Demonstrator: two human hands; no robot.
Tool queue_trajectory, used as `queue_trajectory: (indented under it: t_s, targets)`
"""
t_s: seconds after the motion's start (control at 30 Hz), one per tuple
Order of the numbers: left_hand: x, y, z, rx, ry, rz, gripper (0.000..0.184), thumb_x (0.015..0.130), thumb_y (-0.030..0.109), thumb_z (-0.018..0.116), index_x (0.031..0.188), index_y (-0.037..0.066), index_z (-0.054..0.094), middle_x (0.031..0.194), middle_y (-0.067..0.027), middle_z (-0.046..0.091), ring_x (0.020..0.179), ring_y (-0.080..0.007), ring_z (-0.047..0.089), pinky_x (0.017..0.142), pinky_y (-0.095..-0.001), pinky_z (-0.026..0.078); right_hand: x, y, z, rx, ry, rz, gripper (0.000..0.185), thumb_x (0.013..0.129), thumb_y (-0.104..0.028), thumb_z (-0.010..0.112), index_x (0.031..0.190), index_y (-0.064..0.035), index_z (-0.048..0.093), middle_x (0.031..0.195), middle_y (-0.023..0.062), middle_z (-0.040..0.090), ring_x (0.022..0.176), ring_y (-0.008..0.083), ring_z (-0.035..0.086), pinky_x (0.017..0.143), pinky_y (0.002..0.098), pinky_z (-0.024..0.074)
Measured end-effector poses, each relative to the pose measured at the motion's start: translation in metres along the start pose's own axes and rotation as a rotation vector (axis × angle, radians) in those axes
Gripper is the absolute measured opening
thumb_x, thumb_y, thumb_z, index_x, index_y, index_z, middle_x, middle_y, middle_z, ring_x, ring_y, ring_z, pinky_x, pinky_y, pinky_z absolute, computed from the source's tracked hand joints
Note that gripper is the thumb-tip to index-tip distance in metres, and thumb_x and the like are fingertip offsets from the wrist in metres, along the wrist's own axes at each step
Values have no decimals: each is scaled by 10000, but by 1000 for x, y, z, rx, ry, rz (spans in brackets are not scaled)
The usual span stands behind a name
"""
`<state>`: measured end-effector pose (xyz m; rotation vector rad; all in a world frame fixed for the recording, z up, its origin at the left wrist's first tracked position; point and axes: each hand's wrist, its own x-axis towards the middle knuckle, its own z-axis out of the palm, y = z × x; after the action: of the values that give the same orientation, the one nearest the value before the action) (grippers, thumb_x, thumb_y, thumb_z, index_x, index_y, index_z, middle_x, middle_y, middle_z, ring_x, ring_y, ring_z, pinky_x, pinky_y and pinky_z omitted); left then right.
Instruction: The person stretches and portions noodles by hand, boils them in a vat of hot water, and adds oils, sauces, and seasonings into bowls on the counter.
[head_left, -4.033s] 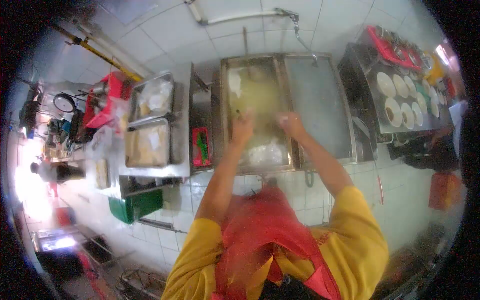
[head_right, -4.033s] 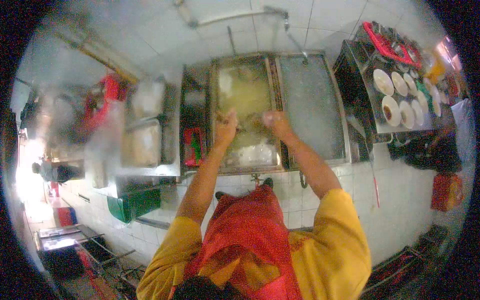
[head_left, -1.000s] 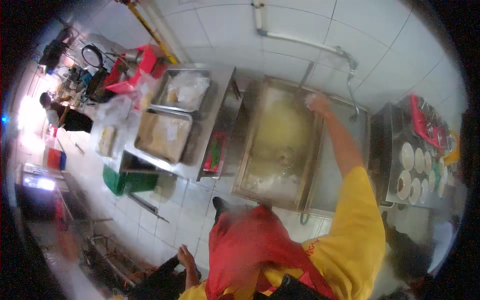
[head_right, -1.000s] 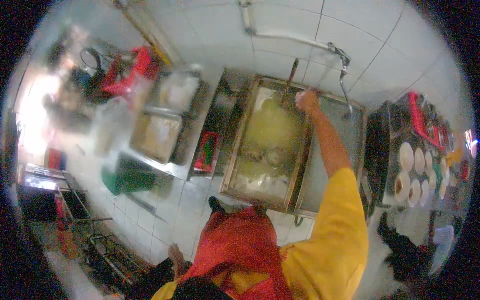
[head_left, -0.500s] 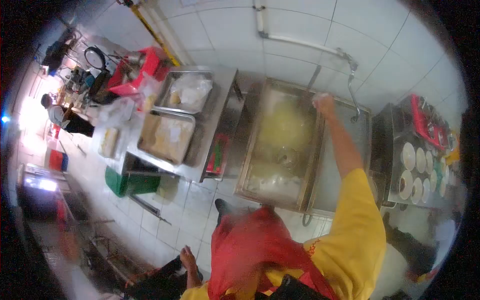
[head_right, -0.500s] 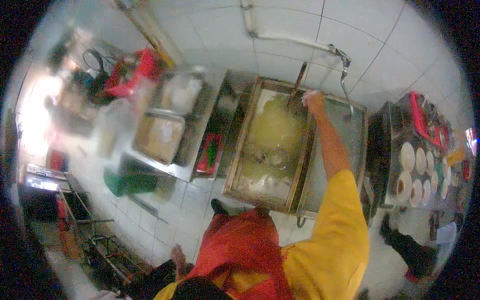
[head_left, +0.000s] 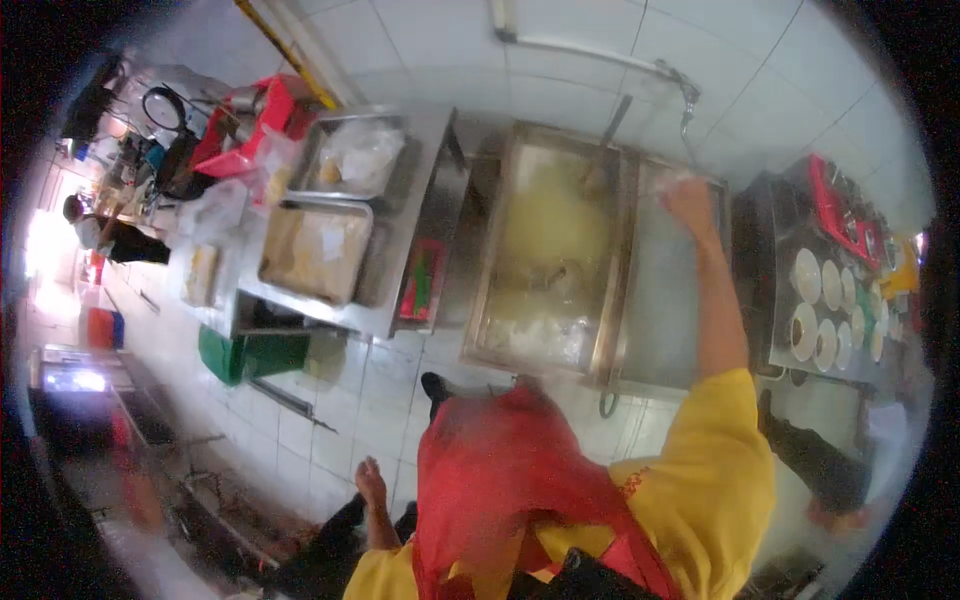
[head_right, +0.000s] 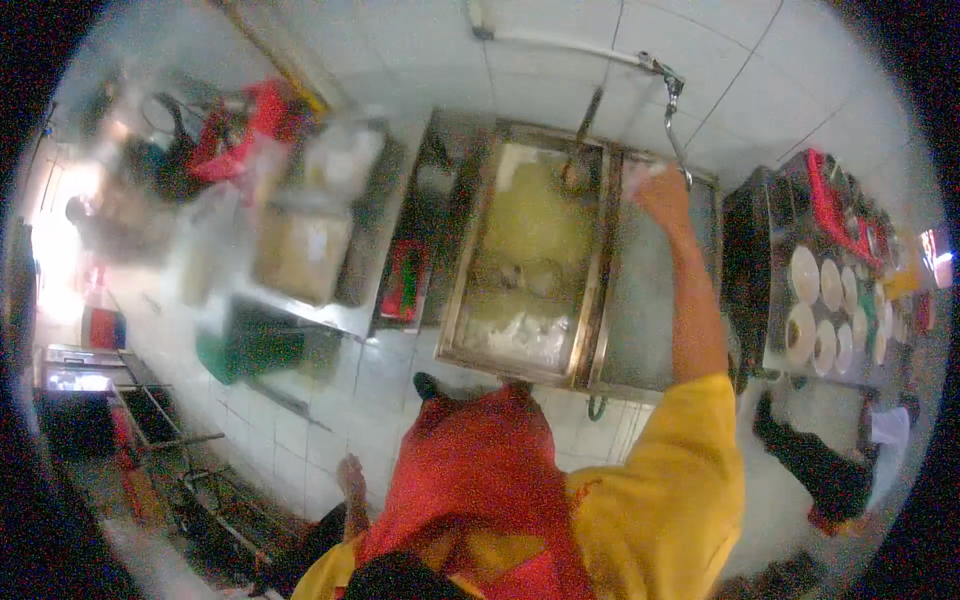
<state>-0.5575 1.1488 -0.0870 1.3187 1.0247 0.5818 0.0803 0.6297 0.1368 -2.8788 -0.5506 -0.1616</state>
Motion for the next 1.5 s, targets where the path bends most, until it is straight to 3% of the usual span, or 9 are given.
queue_trajectory:
  t_s: [0.2,0.33,0.43,0.53,0.87,1.23,1.4,1.47,1.5]
  targets:
    - [-5,-10,5,826,-205,237,270,900,200,472,861,-57,547,768,-69,577,709,-129,505,645,-266,435,-122,-65,74,432,-142,-154,236,819,-247,516,840,-40,627,721,97,622,645,186,601,555,325,474]
    - [16,-17,8,267,-218,-141,250,896,195,482,855,-42,550,707,-39,548,634,-100,463,583,-242,398,-129,-77,127,-49,187,-394,244,847,-216,497,867,-9,624,699,102,638,593,166,601,571,307,479]
    - [21,1,23,294,-192,-88,260,896,200,479,806,-33,550,671,-16,524,594,-85,420,552,-239,373,-133,-81,117,481,-129,-84,273,859,-234,471,830,-10,625,656,110,624,566,204,595,567,320,474]
    - [20,13,28,288,-108,-76,286,897,211,469,758,-25,552,657,-6,522,585,-87,419,546,-246,372,-126,-83,134,589,144,-89,339,872,-273,431,752,-22,626,606,107,607,544,233,586,566,339,468]
    - [4,-12,-8,502,-112,-23,347,878,271,481,742,-37,567,668,-67,581,615,-123,517,560,-284,421,-115,-69,130,24,4,-278,266,833,-263,516,774,-7,552,750,169,602,577,291,573,579,377,473]
    - [0,-37,-36,421,-59,4,383,870,327,480,747,-27,560,632,-57,551,577,-138,492,531,-305,406,-84,-128,7,879,6,255,269,844,-246,431,723,-65,590,585,65,581,532,187,564,537,316,459]
    - [4,-16,-16,493,-156,-79,358,872,298,484,760,-35,550,635,-55,540,591,-135,483,552,-295,407,-49,-92,157,117,273,-711,253,808,-215,589,1000,-51,605,783,99,614,657,146,588,537,288,471]
    - [7,-12,-11,408,-115,43,328,874,266,489,755,-35,543,643,-55,539,595,-127,476,554,-276,398,-39,-105,180,1516,-519,117,375,732,-248,680,1023,-33,581,894,128,606,797,201,594,664,338,490]
    - [3,-1,-3,406,-104,46,328,874,266,489,755,-35,543,643,-55,539,595,-127,476,554,-276,398,-38,-107,177,1518,-525,106,375,732,-248,680,1023,-33,581,894,128,606,797,201,594,664,338,490]
